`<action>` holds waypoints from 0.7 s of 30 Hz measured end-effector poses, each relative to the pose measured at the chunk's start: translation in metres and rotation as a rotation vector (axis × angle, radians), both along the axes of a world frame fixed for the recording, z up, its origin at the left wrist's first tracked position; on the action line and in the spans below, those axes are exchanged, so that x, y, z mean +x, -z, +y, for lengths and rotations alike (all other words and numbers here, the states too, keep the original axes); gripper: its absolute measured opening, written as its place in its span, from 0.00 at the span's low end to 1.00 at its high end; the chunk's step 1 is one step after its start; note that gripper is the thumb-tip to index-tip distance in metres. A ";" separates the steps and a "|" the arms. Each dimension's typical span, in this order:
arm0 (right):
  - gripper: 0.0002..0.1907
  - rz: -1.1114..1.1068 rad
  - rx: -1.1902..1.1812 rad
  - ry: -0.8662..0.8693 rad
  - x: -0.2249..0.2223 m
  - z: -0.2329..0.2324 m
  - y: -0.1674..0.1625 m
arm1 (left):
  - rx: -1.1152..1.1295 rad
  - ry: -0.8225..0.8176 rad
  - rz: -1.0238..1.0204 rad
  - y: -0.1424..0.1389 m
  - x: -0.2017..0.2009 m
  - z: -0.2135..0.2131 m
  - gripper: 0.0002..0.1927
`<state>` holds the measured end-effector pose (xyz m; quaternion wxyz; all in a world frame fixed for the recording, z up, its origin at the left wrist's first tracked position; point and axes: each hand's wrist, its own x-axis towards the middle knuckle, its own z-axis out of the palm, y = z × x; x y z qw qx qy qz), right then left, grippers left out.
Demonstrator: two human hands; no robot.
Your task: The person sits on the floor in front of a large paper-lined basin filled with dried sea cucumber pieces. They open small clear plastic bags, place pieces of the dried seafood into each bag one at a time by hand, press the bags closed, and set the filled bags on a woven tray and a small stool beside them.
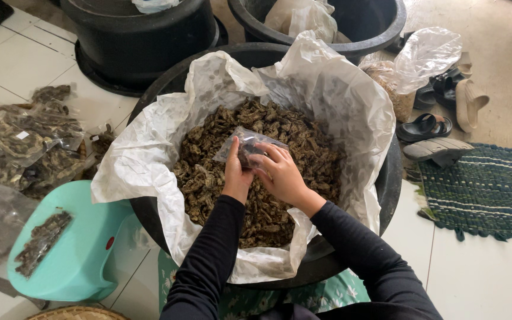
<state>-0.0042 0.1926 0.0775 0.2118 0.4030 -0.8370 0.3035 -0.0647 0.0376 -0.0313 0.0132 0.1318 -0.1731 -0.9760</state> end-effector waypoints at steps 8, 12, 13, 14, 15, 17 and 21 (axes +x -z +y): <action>0.21 -0.014 0.000 0.003 0.002 0.001 0.002 | -0.012 -0.010 -0.011 0.001 0.002 0.001 0.20; 0.21 -0.017 0.000 0.005 0.002 0.001 0.003 | -0.014 -0.010 0.007 0.000 0.003 0.001 0.21; 0.21 -0.015 -0.001 0.005 0.003 0.001 0.003 | -0.008 -0.009 0.009 -0.001 0.003 0.001 0.21; 0.21 -0.012 0.001 0.006 0.002 0.001 0.004 | -0.002 -0.010 0.011 -0.001 0.004 0.002 0.21; 0.21 -0.008 0.003 0.006 0.002 0.001 0.004 | -0.005 -0.007 -0.007 -0.002 0.005 0.002 0.21; 0.21 -0.007 0.005 0.006 0.002 0.001 0.004 | -0.010 -0.001 -0.042 -0.004 0.006 0.002 0.21; 0.21 -0.015 0.003 0.005 0.002 0.001 0.004 | -0.013 -0.009 -0.053 -0.007 0.007 0.002 0.21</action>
